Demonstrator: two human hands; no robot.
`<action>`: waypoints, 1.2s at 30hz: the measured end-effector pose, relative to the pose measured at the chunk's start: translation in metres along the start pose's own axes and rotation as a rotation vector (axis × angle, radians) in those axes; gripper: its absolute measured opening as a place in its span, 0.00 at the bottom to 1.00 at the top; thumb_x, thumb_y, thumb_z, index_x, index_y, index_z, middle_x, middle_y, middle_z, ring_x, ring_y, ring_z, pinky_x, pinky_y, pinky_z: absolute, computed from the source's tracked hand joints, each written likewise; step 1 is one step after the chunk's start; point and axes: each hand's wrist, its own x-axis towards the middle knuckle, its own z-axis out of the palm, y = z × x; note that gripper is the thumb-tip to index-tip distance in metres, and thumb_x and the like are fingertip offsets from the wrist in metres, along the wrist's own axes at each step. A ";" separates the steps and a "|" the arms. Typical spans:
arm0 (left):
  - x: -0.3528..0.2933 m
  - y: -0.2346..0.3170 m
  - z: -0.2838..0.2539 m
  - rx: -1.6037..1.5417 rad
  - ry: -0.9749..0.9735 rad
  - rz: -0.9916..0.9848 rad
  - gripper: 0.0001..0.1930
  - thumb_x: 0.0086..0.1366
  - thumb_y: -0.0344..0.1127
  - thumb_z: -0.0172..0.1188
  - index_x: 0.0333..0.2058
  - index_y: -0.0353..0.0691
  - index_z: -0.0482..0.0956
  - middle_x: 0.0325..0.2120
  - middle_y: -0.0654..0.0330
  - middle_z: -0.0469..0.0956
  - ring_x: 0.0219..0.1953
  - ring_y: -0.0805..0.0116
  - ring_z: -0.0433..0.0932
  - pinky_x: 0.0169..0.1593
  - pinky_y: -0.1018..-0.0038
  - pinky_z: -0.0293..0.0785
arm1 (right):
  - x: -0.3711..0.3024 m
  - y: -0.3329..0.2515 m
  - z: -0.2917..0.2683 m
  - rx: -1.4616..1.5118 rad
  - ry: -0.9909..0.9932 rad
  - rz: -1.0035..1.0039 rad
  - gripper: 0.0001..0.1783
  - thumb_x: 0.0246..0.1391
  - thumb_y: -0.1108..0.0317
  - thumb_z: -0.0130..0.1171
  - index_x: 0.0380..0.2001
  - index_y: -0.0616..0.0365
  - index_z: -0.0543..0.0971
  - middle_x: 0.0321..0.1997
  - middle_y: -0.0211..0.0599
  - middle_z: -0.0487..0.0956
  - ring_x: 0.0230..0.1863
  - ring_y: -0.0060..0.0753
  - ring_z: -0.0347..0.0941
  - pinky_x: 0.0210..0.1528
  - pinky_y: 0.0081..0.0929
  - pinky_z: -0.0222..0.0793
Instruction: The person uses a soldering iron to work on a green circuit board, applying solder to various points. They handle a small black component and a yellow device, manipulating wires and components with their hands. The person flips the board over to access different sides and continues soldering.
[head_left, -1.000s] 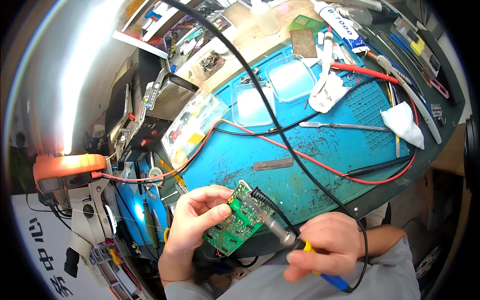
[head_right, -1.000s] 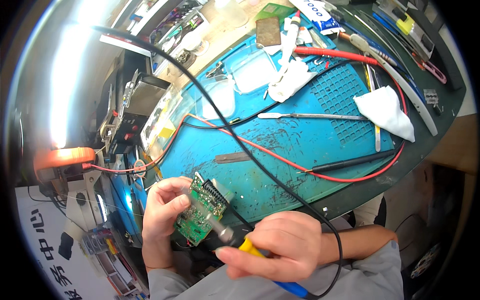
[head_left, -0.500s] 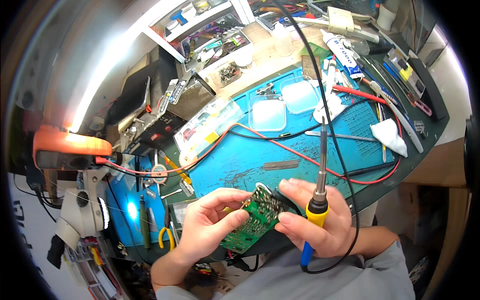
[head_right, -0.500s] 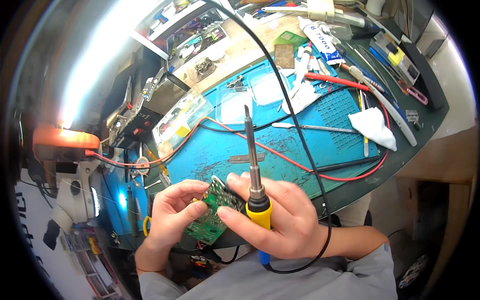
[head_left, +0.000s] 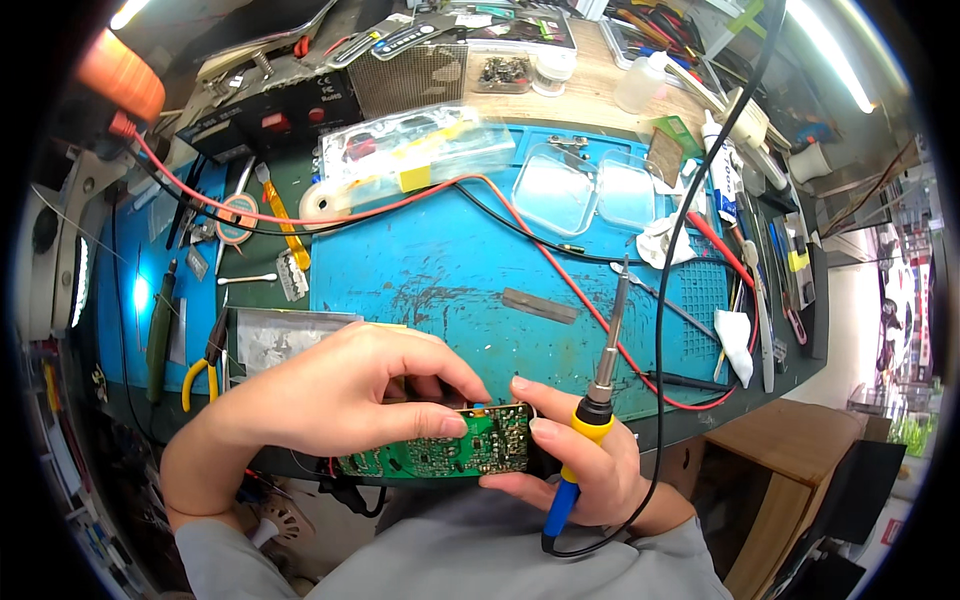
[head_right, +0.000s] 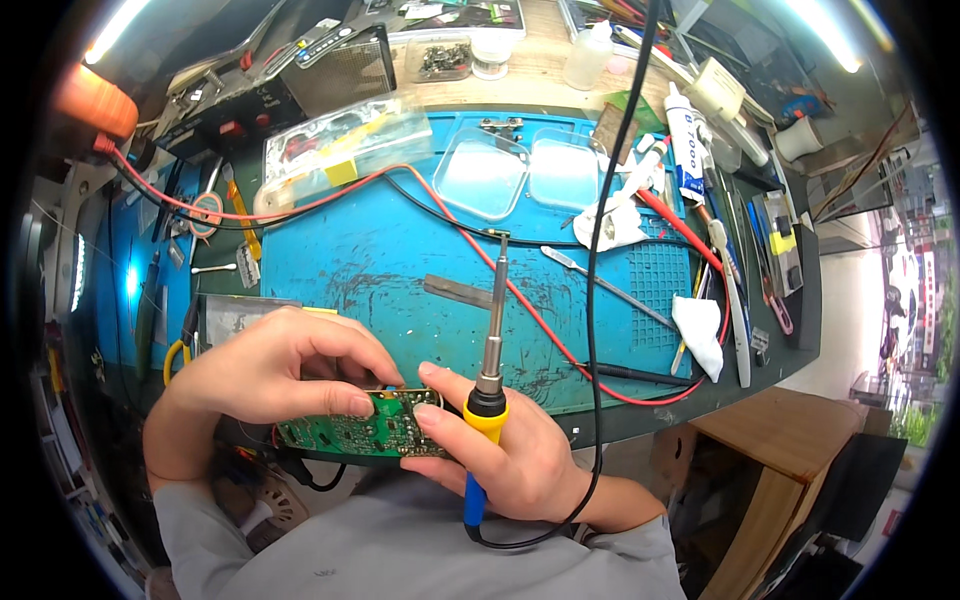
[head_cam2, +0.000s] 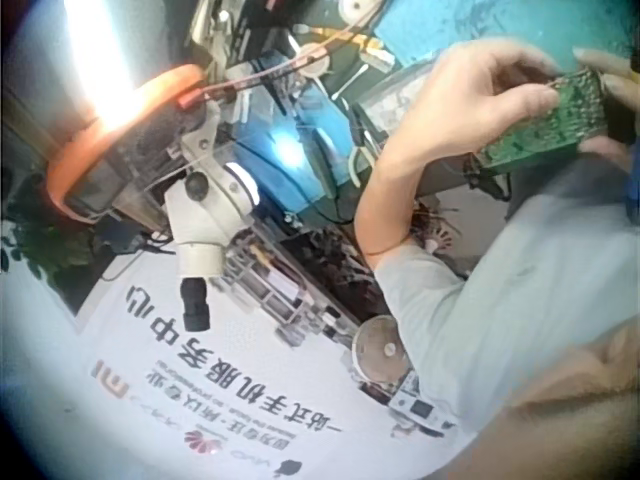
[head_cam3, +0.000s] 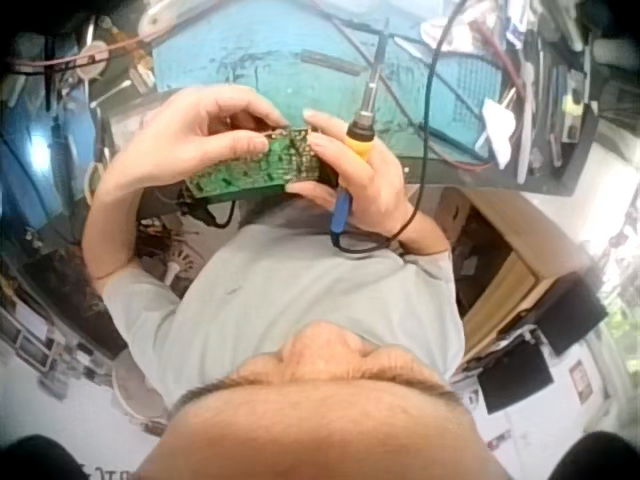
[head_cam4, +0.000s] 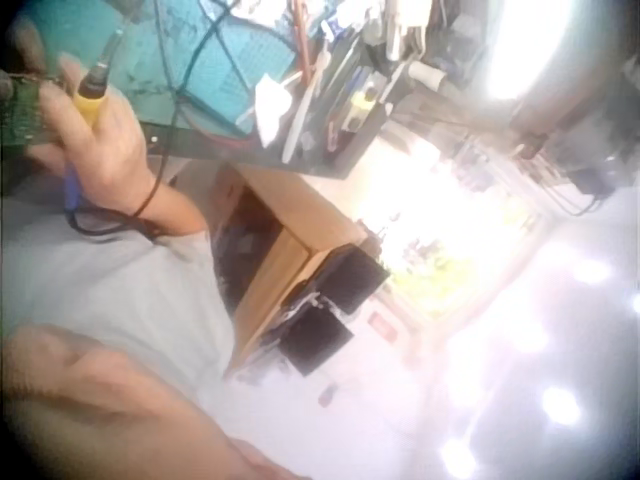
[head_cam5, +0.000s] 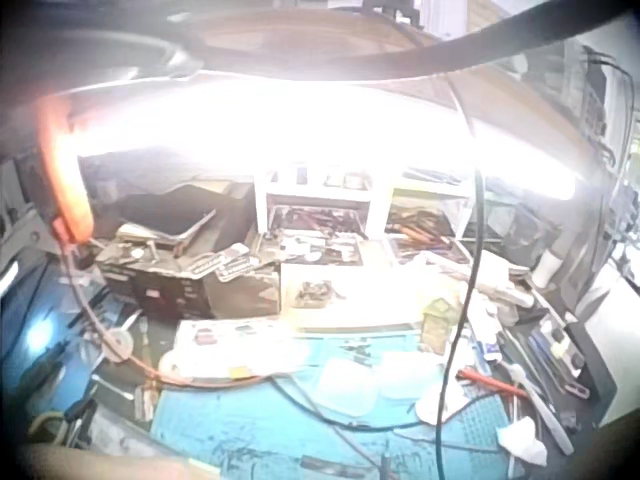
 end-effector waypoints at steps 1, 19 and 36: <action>0.001 0.000 -0.002 -0.014 -0.012 -0.029 0.14 0.64 0.31 0.70 0.47 0.34 0.84 0.44 0.59 0.82 0.42 0.73 0.80 0.44 0.75 0.79 | 0.000 0.001 0.000 -0.006 -0.001 -0.005 0.36 0.46 0.62 0.79 0.56 0.59 0.73 0.57 0.63 0.78 0.48 0.52 0.83 0.47 0.37 0.81; 0.004 -0.003 -0.003 -0.114 -0.046 -0.075 0.12 0.65 0.26 0.68 0.47 0.34 0.83 0.48 0.59 0.80 0.43 0.77 0.80 0.45 0.79 0.79 | -0.001 0.002 0.000 -0.045 0.034 -0.033 0.35 0.47 0.60 0.78 0.55 0.60 0.74 0.54 0.63 0.80 0.44 0.52 0.84 0.43 0.34 0.82; 0.001 0.000 -0.001 -0.174 0.009 -0.149 0.13 0.63 0.24 0.69 0.47 0.31 0.84 0.47 0.57 0.82 0.45 0.74 0.81 0.46 0.78 0.80 | 0.001 0.001 -0.002 -0.012 0.021 -0.026 0.34 0.46 0.61 0.78 0.54 0.60 0.75 0.54 0.63 0.80 0.43 0.51 0.84 0.43 0.34 0.82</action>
